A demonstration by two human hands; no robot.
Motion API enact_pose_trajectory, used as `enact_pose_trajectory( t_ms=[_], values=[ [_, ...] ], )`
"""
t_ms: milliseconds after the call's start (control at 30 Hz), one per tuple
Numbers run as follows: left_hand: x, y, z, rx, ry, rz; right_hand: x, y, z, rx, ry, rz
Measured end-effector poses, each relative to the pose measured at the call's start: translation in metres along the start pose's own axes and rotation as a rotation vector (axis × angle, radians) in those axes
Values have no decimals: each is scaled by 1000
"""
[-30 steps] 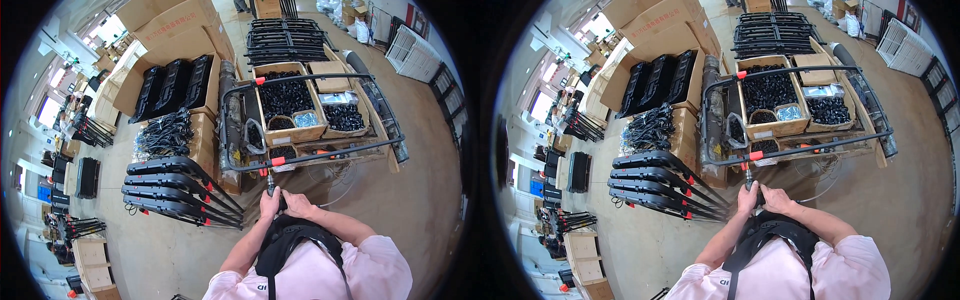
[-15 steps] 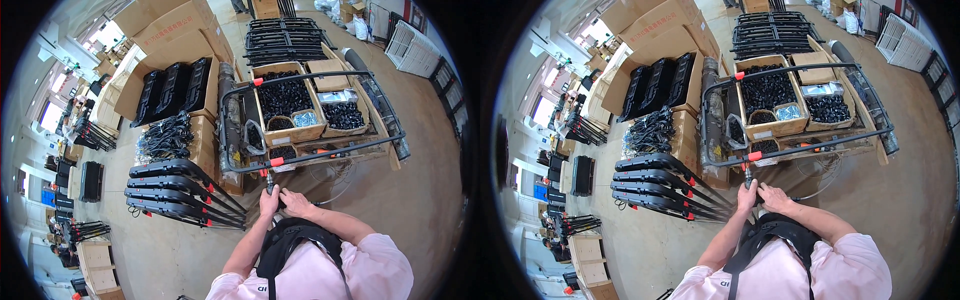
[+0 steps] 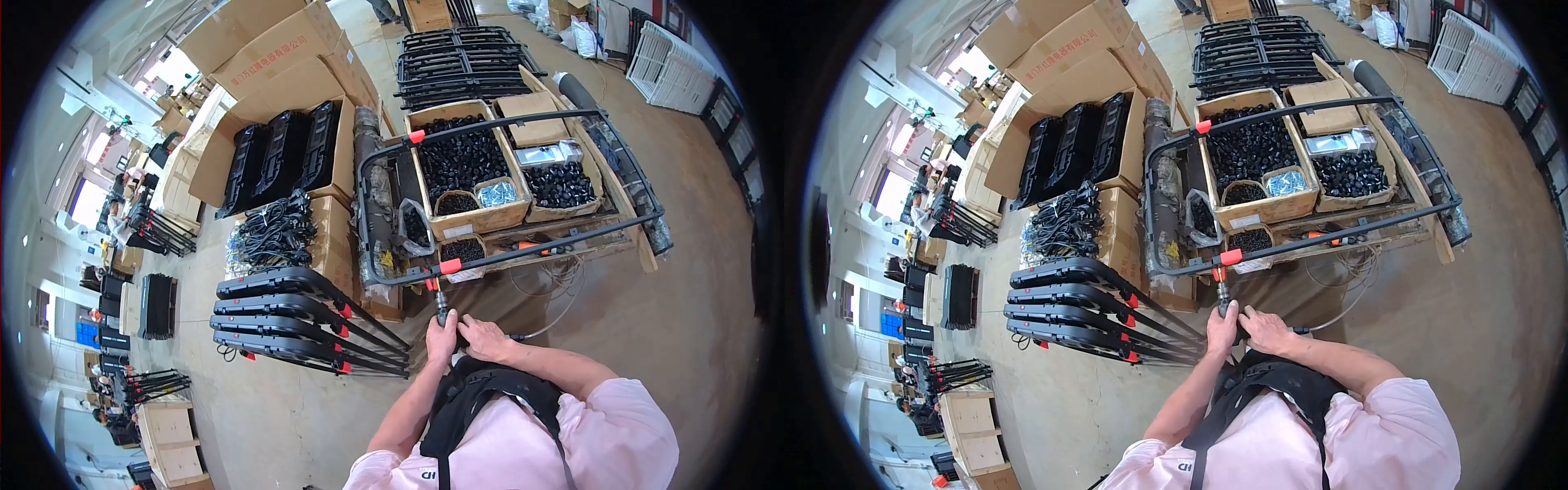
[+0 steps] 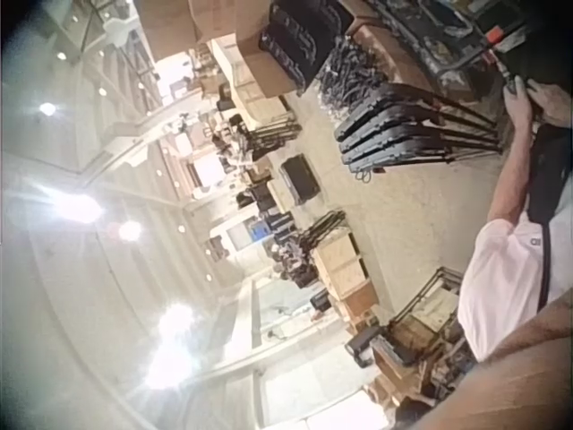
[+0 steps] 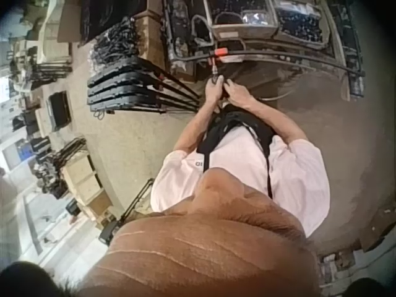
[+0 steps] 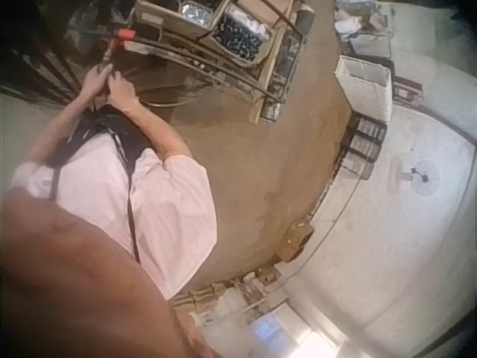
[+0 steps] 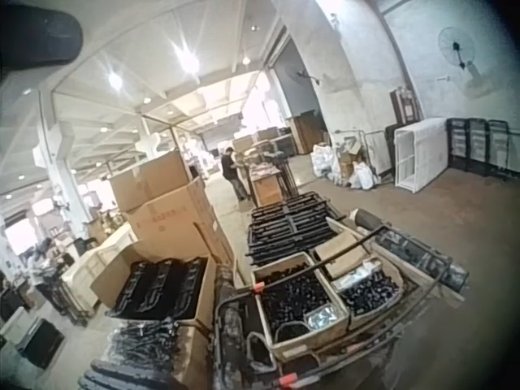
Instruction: Assembling leaf blower components by attaching plastic housing with screws and securing cables with zip ties.
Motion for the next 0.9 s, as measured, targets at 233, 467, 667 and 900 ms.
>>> enact_pose_trajectory(
  t_ms=[233,467,667,900],
  values=[
    [14,5,6,20,-19,12,10,-5,3,18,-27,17],
    [25,27,24,27,24,-34,29,-6,22,50,98,-60],
    [16,32,10,-2,23,-44,33,-17,18,5,104,-38],
    [18,36,23,20,-6,-77,33,-17,27,22,74,-14]
  ],
)
Point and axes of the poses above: each hand's wrist, its own x-axis away from the middle knuckle, its own y-axis out of the palm, z = x × y, the point moved 3 cm from there along -x, towards the middle knuckle, and after that the axes turned 6 degrees about -z, right-handed, at the moved point
